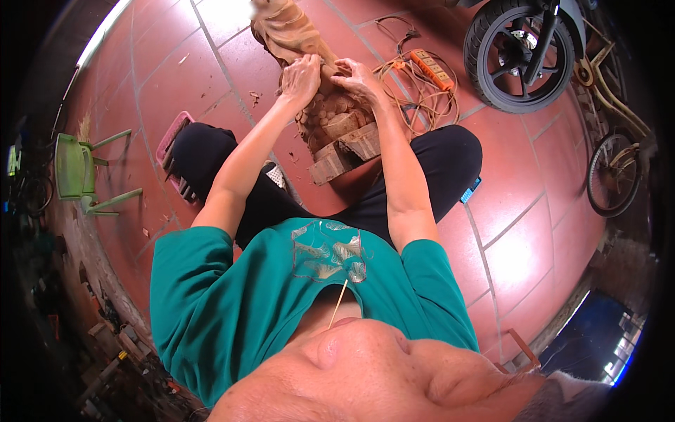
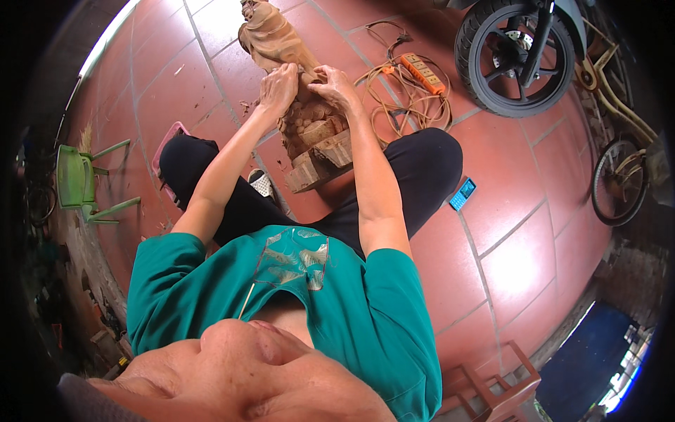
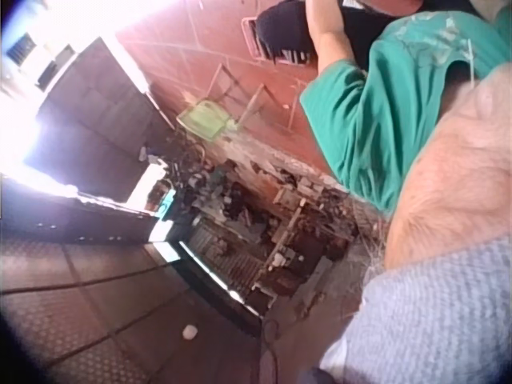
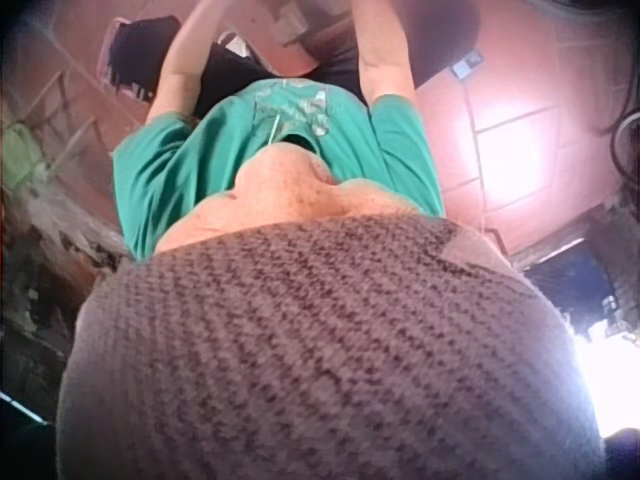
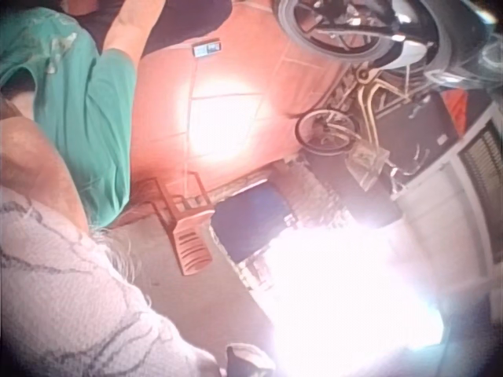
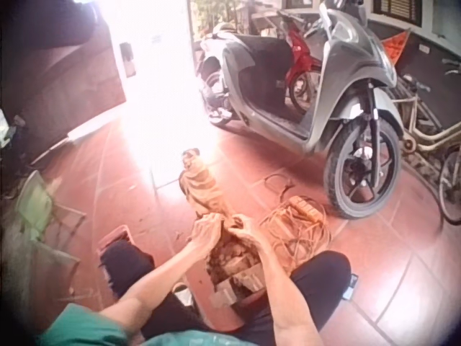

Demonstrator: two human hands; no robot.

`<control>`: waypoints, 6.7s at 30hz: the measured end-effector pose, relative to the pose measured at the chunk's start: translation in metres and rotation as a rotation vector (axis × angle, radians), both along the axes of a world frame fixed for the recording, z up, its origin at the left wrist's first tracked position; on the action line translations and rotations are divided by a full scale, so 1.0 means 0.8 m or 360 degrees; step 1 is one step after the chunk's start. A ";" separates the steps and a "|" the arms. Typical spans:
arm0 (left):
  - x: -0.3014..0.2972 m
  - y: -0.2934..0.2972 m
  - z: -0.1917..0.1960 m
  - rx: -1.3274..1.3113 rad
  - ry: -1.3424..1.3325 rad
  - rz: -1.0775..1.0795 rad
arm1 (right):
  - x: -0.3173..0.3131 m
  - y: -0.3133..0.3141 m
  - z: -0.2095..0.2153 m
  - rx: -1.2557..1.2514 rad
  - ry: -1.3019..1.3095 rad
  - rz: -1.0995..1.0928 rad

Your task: The person sits on the floor and carves a wooden sculpture using a chisel and mallet. They repeatedly strike the chisel to shape the wood and occasionally brush away wood shavings.

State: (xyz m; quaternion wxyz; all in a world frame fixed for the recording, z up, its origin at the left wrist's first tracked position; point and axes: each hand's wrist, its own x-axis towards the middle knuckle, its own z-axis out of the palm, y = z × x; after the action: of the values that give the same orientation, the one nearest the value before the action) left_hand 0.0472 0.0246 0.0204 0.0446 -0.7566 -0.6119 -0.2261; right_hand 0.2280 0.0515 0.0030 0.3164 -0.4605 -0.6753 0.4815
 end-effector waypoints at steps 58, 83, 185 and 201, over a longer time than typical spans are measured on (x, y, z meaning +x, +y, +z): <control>0.001 -0.029 0.022 -0.0406 -0.0511 -0.0188 | 0.013 0.009 -0.016 -0.0176 0.0048 -0.0209; -0.001 -0.026 0.016 -0.0279 -0.0191 -0.0176 | 0.014 0.012 -0.016 0.0008 -0.0107 -0.0130; -0.014 -0.010 0.022 -0.0371 -0.0214 -0.0055 | 0.001 0.002 -0.008 0.0052 -0.0182 0.0048; -0.117 0.011 0.135 -0.0388 -0.0618 0.0155 | -0.025 -0.010 0.006 0.0364 -0.0735 -0.0169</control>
State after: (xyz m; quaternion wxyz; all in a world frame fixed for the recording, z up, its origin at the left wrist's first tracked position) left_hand -0.0465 0.0331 0.1282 -0.1547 -0.6683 -0.6676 -0.2894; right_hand 0.2082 0.0433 0.0082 0.2287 -0.5543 -0.7544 0.2670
